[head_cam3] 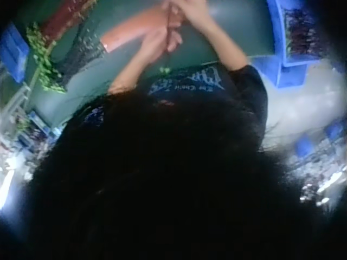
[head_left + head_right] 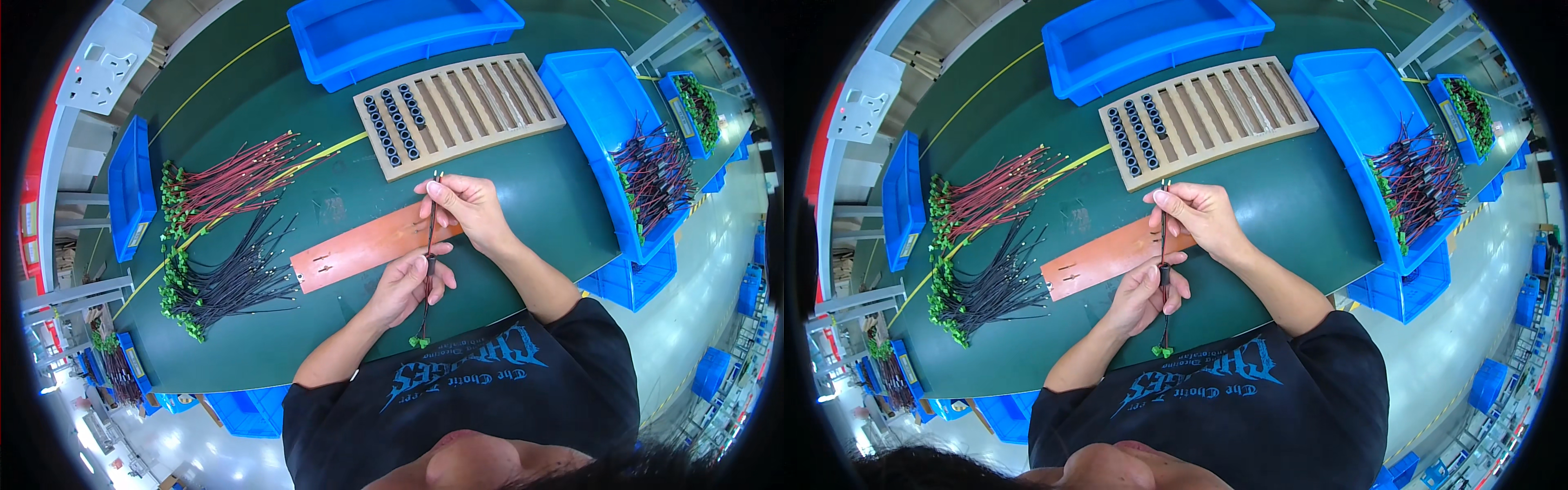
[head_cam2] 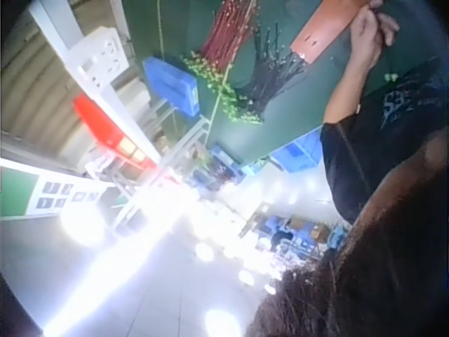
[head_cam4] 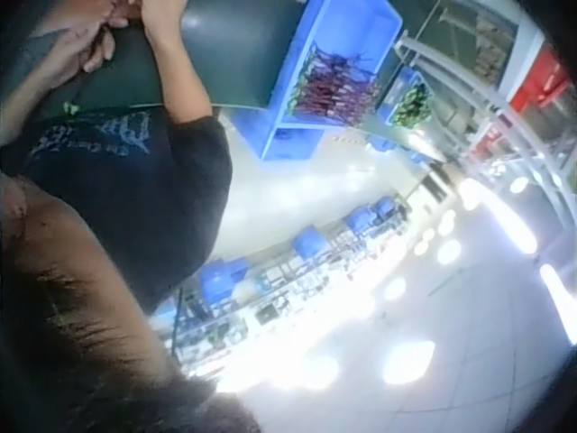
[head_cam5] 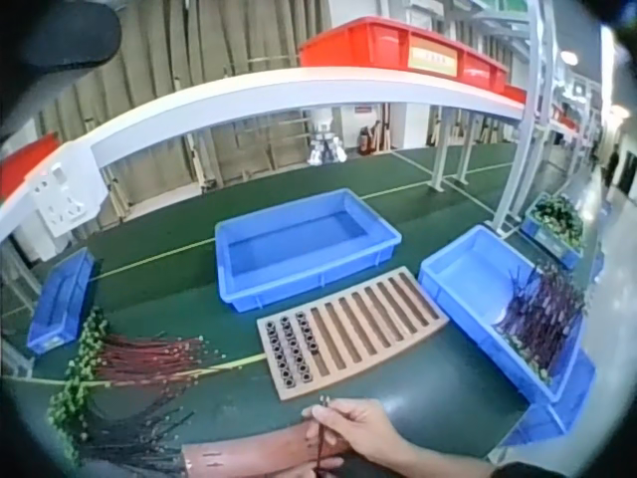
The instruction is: The person assembles wire harnesses by stripping the ends of red and black wires, inserting them into green connectors, and crimping them using a handheld tool. The person works at a green table with organized bins of components and a wooden jig, placing finished units into a blue bin.
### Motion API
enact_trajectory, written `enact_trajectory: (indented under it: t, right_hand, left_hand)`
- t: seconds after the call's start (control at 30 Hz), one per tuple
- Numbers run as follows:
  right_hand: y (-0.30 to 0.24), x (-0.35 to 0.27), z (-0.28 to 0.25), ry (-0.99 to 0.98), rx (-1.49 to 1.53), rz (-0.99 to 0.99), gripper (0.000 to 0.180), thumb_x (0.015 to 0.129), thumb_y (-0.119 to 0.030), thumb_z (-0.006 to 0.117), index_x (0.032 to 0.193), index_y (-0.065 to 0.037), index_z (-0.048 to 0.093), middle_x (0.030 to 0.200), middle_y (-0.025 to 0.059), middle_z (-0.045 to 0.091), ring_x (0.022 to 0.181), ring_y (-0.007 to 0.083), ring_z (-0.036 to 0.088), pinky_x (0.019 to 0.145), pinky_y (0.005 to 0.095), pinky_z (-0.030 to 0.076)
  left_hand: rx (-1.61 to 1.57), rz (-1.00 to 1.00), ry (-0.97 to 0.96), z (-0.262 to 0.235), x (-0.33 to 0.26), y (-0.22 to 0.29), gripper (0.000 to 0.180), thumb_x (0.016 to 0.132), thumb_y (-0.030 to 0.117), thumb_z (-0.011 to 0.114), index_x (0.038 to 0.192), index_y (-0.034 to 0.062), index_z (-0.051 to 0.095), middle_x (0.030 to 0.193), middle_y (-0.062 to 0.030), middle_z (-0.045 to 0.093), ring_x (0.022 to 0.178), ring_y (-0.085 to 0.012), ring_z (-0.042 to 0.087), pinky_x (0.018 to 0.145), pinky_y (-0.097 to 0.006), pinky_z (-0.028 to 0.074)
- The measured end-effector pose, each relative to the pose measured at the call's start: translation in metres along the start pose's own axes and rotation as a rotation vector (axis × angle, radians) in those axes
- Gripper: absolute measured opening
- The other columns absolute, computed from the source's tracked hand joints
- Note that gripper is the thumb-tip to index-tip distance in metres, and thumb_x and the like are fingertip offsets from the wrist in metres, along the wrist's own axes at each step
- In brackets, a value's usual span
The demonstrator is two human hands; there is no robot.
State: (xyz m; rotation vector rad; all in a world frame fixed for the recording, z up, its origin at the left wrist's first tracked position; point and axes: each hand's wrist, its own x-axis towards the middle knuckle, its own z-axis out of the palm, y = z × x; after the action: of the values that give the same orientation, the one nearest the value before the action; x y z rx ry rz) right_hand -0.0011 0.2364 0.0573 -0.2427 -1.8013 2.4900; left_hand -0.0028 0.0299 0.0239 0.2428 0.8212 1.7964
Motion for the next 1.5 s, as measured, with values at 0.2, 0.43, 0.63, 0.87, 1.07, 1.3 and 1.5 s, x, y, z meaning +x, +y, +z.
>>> enact_trajectory:
  t: [0.2, 0.43, 0.63, 0.87, 1.07, 1.3, 1.5]
  right_hand:
    - [0.001, 0.001, 0.000, -0.043, -0.015, 0.022, 0.028, 0.106, -0.021, 0.059, 0.113, 0.004, 0.071, 0.088, 0.0057, 0.072, 0.067, 0.0056, 0.053, 0.061, 0.0212, 0.046]
    - [0.004, 0.000, 0.001, -0.058, -0.013, -0.009, 0.029, 0.107, -0.021, 0.056, 0.114, 0.004, 0.070, 0.091, 0.0058, 0.072, 0.067, 0.0057, 0.054, 0.062, 0.0213, 0.047]
    - [0.006, 0.000, 0.001, -0.032, -0.013, 0.010, 0.029, 0.107, -0.021, 0.056, 0.112, 0.003, 0.071, 0.092, 0.0058, 0.071, 0.067, 0.0058, 0.053, 0.062, 0.0212, 0.046]
    - [0.016, 0.002, 0.001, -0.042, 0.023, -0.012, 0.034, 0.109, -0.027, 0.052, 0.101, 0.001, 0.069, 0.085, 0.0039, 0.063, 0.073, 0.0100, 0.053, 0.066, 0.0246, 0.046]
    - [0.009, -0.005, 0.014, -0.187, 0.352, 0.090, 0.043, 0.111, -0.033, 0.044, 0.097, 0.001, 0.066, 0.077, 0.0070, 0.059, 0.072, 0.0183, 0.057, 0.070, 0.0290, 0.050]
    - [0.002, -0.008, 0.024, -0.362, 0.701, 0.139, 0.042, 0.110, -0.026, 0.040, 0.072, -0.009, 0.045, 0.063, 0.0030, 0.041, 0.061, 0.0168, 0.041, 0.060, 0.0308, 0.038]
    - [-0.007, -0.019, 0.030, -0.377, 0.698, 0.232, 0.042, 0.105, -0.024, 0.041, 0.065, -0.014, 0.030, 0.059, -0.0013, 0.028, 0.055, 0.0130, 0.025, 0.053, 0.0312, 0.024]
  left_hand:
    - [0.019, 0.047, -0.002, 0.001, 0.002, -0.003, 0.044, 0.110, 0.038, 0.044, 0.137, 0.0036, 0.049, 0.110, -0.0206, 0.067, 0.066, -0.0146, 0.055, 0.066, -0.026, 0.046]
    - [0.026, 0.081, 0.010, -0.001, 0.002, -0.006, 0.036, 0.111, 0.035, 0.043, 0.132, 0.0062, 0.051, 0.112, -0.0218, 0.066, 0.065, -0.0147, 0.054, 0.065, -0.026, 0.046]
    - [0.011, 0.093, -0.001, -0.003, 0.003, -0.008, 0.035, 0.111, 0.035, 0.043, 0.130, 0.0066, 0.051, 0.110, -0.0213, 0.066, 0.065, -0.0148, 0.053, 0.064, -0.026, 0.045]
    - [-0.086, 0.124, 0.002, 0.001, 0.001, -0.003, 0.032, 0.112, 0.036, 0.040, 0.128, 0.0110, 0.049, 0.086, -0.0091, 0.055, 0.060, -0.0108, 0.039, 0.058, -0.026, 0.036]
    - [-0.212, 0.083, 0.012, 0.005, 0.000, 0.002, 0.025, 0.112, 0.036, 0.039, 0.118, 0.0138, 0.048, 0.077, -0.0033, 0.043, 0.059, -0.0123, 0.033, 0.057, -0.028, 0.029]
    - [-0.124, 0.090, 0.019, 0.018, -0.001, 0.001, 0.027, 0.111, 0.037, 0.040, 0.100, 0.0131, 0.042, 0.072, 0.0001, 0.033, 0.057, -0.0112, 0.027, 0.056, -0.028, 0.026]
    - [0.227, 0.159, -0.020, 0.016, -0.008, -0.012, 0.028, 0.113, 0.033, 0.039, 0.098, 0.0083, 0.041, 0.073, 0.0020, 0.033, 0.059, -0.0099, 0.029, 0.057, -0.028, 0.027]
